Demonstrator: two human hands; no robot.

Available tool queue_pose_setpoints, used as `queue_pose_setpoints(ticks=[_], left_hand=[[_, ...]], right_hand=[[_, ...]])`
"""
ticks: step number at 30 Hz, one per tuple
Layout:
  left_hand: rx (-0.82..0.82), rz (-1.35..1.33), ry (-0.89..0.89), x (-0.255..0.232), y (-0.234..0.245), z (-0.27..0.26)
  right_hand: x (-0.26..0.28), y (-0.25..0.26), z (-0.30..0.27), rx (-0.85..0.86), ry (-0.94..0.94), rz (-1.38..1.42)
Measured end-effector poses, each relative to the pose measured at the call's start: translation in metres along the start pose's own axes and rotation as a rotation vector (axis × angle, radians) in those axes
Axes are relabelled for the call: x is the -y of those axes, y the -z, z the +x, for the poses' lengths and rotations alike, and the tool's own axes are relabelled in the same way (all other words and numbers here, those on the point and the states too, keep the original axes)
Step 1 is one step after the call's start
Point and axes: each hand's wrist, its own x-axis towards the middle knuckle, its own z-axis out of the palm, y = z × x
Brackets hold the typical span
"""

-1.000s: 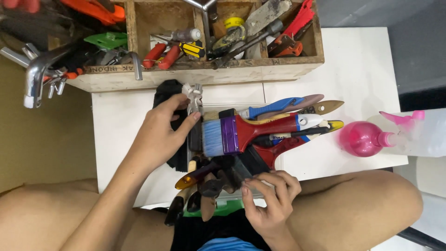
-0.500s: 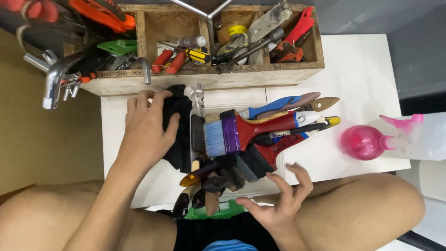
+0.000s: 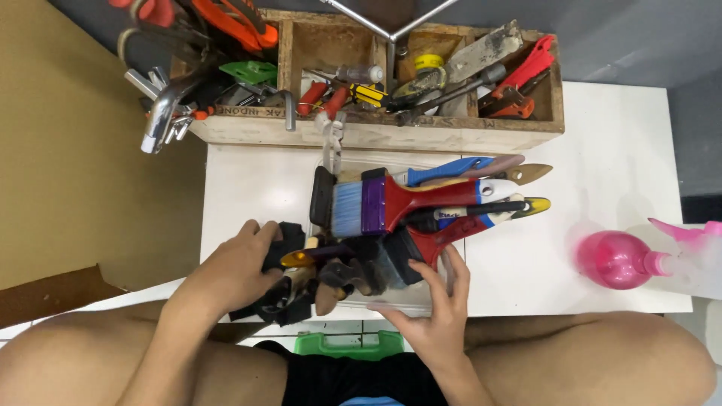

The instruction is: The person sits on a small stool and cleans various tools. They first wipe a small metal part with a black cloth. Then, they retrieve a grey socket set case from under a cabinet, open it, and proceed to wipe several metal sockets and bits with the cloth before placing them back into the case.

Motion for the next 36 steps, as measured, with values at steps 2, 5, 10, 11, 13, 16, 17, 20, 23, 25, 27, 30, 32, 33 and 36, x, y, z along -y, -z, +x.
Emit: queue_pose_setpoints(ticks=[2,5,10,11,13,16,17,20,23,25,27,30,32,33,36], left_hand=[[-0.005,-0.118,0.026,-0.019,0.013,-0.025],[-0.065,-0.365,-0.139,-0.025,0.016,-0.040],[-0.103,-0.578,-0.140,-0.015,0.024,-0.052],[-0.067,-0.591,-0.033,-0.010,0.022,-0.052],[-0.030,-0.605,0.072,-0.004,0.018,-0.049],[-0.165,-0.605,-0.075,0.012,0.000,-0.036],[-0.207,-0.495,-0.132,0.024,-0.011,-0.029],[-0.311,-0.213,-0.265,0.057,-0.038,-0.011],[-0.260,-0.260,-0.105,0.039,-0.009,-0.032],[-0.150,-0.479,0.131,0.027,0.012,-0.047],[-0.196,-0.510,0.142,0.032,0.017,-0.053],[-0.296,-0.619,-0.215,0.050,0.015,-0.054],[-0.233,-0.589,-0.046,0.046,0.020,-0.060],[-0.168,-0.557,0.122,0.044,0.022,-0.062],[-0.170,-0.487,0.200,0.060,0.010,-0.052]], right_hand=[[0.006,-0.010,0.003,0.005,0.001,0.012],[0.011,-0.025,0.006,0.027,0.016,0.041],[0.023,-0.040,0.019,0.057,0.059,0.087],[0.024,-0.042,0.020,0.066,0.055,0.096],[0.026,-0.046,0.020,0.077,0.051,0.101],[0.026,-0.052,0.021,0.086,0.071,0.090],[0.028,-0.054,0.022,0.081,0.072,0.080],[0.036,-0.060,0.020,0.069,0.061,0.066],[0.045,-0.068,0.015,0.048,0.054,0.045],[0.050,-0.074,0.009,0.036,0.067,0.033],[0.055,-0.078,-0.001,0.046,0.012,0.043],[0.056,-0.084,-0.015,0.067,-0.011,0.034],[0.057,-0.087,-0.012,0.064,-0.001,0.047],[0.058,-0.089,-0.011,0.060,0.005,0.061],[0.062,-0.094,-0.001,0.079,0.037,0.073]])
